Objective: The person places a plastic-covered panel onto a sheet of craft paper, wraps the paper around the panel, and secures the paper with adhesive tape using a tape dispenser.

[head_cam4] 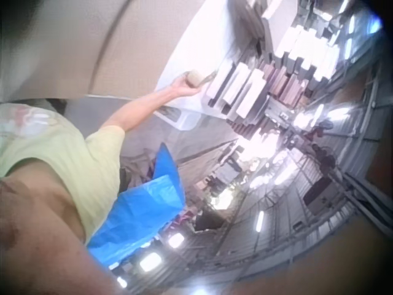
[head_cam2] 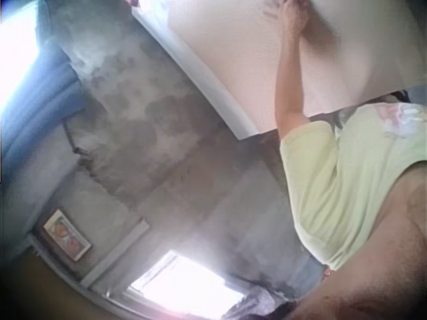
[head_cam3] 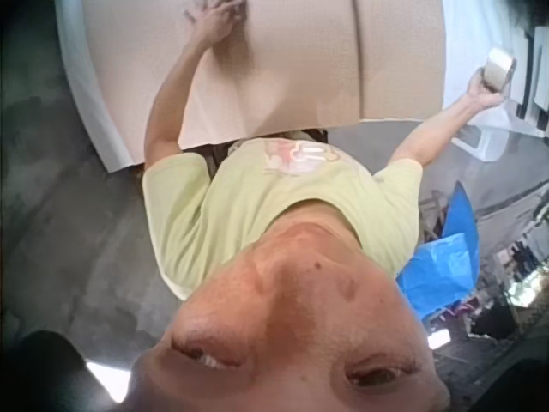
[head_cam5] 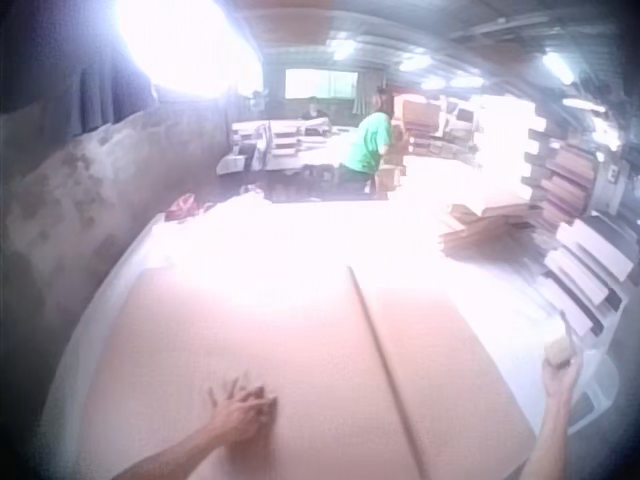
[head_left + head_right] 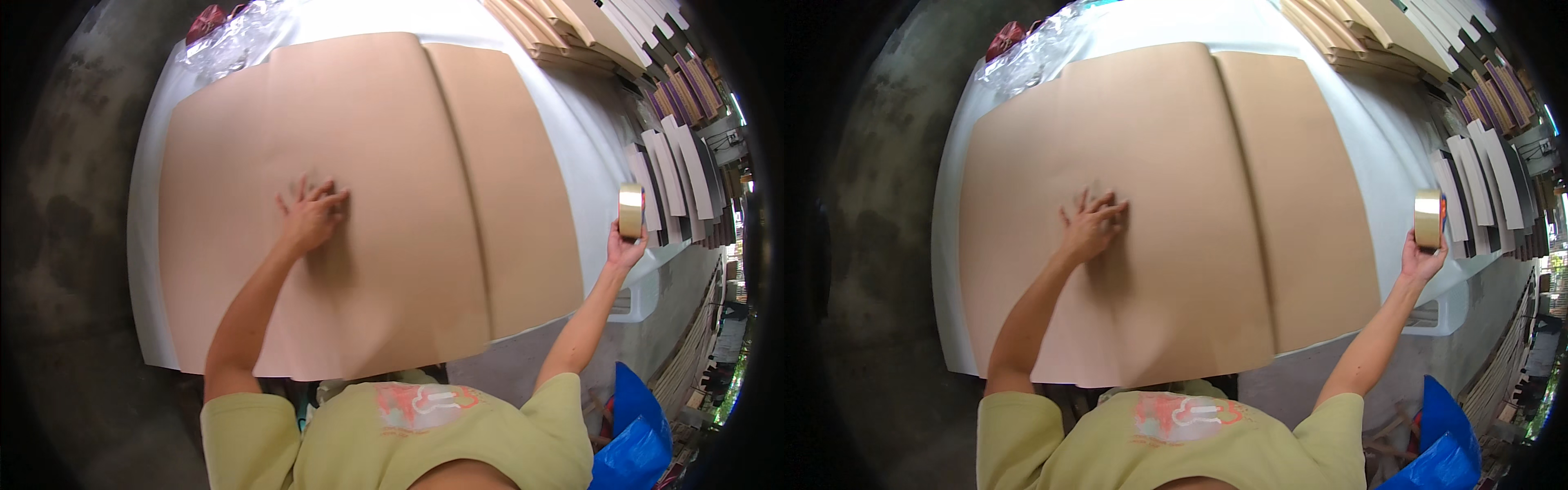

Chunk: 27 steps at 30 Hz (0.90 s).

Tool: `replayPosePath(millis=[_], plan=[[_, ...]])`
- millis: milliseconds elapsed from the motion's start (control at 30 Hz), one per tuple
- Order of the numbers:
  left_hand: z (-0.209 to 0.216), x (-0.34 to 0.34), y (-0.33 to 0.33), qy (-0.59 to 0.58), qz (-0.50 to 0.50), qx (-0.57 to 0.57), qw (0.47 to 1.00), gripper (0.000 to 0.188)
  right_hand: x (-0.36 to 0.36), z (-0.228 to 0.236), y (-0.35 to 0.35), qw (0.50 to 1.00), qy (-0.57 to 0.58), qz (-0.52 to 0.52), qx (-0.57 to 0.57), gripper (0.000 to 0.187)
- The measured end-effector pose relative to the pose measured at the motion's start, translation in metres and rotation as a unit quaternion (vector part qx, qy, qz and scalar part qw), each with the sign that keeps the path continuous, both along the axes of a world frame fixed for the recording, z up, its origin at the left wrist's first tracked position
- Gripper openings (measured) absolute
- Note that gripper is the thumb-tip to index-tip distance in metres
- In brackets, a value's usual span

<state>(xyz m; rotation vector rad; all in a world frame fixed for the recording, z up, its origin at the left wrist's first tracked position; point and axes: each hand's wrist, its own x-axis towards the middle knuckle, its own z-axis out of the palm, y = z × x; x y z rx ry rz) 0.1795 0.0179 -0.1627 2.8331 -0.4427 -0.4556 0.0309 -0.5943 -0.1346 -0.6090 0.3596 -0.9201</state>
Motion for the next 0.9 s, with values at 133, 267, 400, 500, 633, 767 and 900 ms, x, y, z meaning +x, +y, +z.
replayPosePath(millis=[133,267,400,500,633,767,900], plan=[[-0.012,0.005,0.013,-0.038,-0.054,-0.069,0.995,0.048,0.079,0.051,0.194,0.969,0.062,-0.038,-0.237,0.059],[-0.011,0.012,0.016,-0.081,-0.083,-0.099,0.988,0.060,0.169,0.039,0.340,0.966,0.002,-0.137,-0.217,0.053],[-0.028,0.019,0.029,-0.114,-0.082,-0.116,0.983,0.069,0.231,0.025,0.494,0.970,0.008,-0.095,-0.222,0.067],[-0.042,0.012,0.025,-0.147,-0.101,-0.110,0.978,0.056,0.257,-0.024,0.523,0.933,0.019,-0.161,-0.321,0.069],[-0.052,0.013,0.029,-0.074,-0.130,-0.141,0.979,0.053,0.252,-0.061,0.526,0.935,0.036,-0.162,-0.314,0.069],[0.009,0.058,0.049,0.120,-0.153,-0.159,0.968,0.055,0.254,-0.063,0.528,0.895,0.048,-0.200,-0.396,0.068],[0.079,0.144,0.056,-0.072,-0.002,-0.449,0.891,0.075,0.253,-0.068,0.531,0.811,0.078,-0.224,-0.535,0.065]])
